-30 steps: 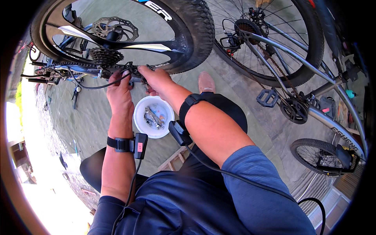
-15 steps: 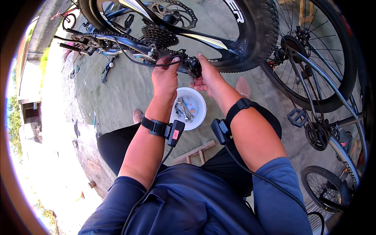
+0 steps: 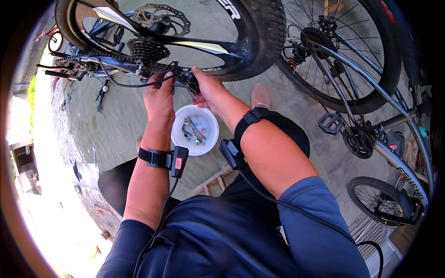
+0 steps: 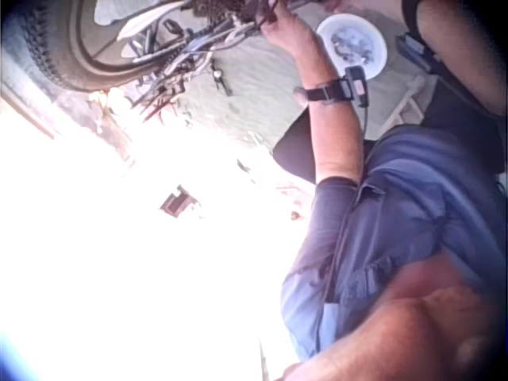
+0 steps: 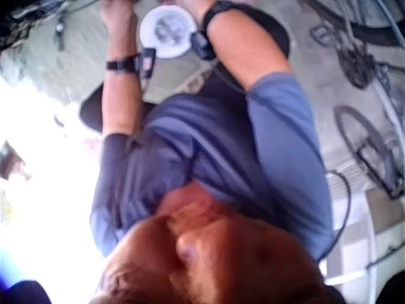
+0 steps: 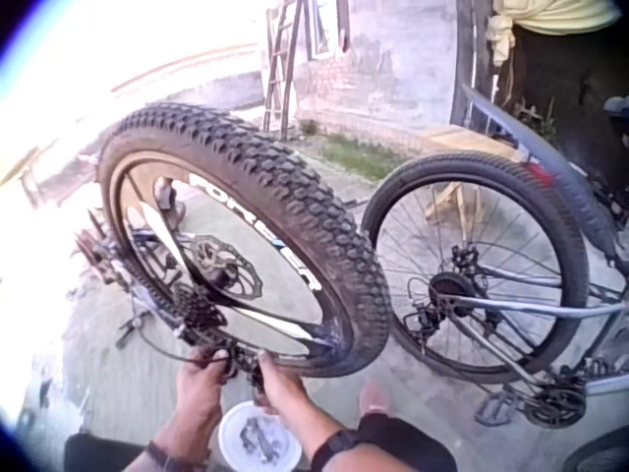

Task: The person works on a bicycle's rear derailleur and chain by hand, moving the pulley and threading the chain around it while sitting outdoors.

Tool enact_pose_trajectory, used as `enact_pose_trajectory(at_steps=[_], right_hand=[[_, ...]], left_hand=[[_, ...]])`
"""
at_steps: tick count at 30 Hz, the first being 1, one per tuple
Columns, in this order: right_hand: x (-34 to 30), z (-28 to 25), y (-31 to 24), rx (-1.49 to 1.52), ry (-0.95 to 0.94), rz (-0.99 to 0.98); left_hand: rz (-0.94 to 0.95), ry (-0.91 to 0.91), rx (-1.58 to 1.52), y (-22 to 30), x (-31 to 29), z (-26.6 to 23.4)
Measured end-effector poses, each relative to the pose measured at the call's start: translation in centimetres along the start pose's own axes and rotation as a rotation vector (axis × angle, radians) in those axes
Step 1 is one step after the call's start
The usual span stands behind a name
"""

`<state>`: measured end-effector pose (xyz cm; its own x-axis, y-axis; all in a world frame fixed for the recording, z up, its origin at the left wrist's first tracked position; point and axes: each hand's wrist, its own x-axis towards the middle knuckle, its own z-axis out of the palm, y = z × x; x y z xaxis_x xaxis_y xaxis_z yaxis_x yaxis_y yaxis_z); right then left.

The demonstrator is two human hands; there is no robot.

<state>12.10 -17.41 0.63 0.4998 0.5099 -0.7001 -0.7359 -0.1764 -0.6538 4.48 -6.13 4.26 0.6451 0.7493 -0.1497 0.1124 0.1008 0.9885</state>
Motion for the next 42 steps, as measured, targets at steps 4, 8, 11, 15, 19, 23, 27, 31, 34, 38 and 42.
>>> enact_pose_trajectory(at_steps=[4, 8, 11, 15, 19, 23, 27, 31, 34, 38, 42], right_hand=[[-0.15, -0.30, -0.14, -0.013, 0.012, -0.027], [-0.37, -0.21, -0.35, -0.022, 0.010, -0.015], [-0.42, -0.15, -0.35, -0.021, 0.002, -0.025], [-0.49, -0.13, -0.28, -0.019, -0.002, -0.030], [-0.43, 0.02, -0.25, -0.016, 0.009, -0.027], [-0.11, -0.23, -0.10, -0.002, -0.002, -0.022], [-0.11, -0.10, -0.04, -0.003, -0.017, -0.013], [-0.20, -0.06, -0.07, -0.007, -0.028, 0.011], [-0.37, -0.18, -0.19, 0.001, -0.034, 0.006], [-0.55, -0.05, -0.30, 0.010, -0.026, 0.007], [-0.42, -0.29, -0.21, 0.003, -0.046, 0.018]], left_hand=[[-0.010, -0.031, 0.020, 0.22, 0.00, 0.20], [-0.014, -0.028, 0.016, 0.40, -0.10, 0.14], [-0.018, -0.022, 0.000, 0.23, 0.17, -0.05], [-0.024, -0.027, 0.016, 0.31, 0.17, -0.03], [-0.024, -0.022, 0.028, 0.28, 0.32, -0.17], [-0.020, -0.019, 0.041, 0.24, 0.27, 0.02], [-0.012, -0.017, 0.018, 0.28, 0.21, -0.20], [-0.018, -0.025, 0.001, 0.22, 0.16, -0.15], [-0.024, -0.007, 0.014, 0.30, 0.00, 0.00], [-0.024, -0.009, -0.001, 0.51, -0.18, 0.09], [-0.033, -0.003, 0.002, 0.38, -0.07, 0.04]])
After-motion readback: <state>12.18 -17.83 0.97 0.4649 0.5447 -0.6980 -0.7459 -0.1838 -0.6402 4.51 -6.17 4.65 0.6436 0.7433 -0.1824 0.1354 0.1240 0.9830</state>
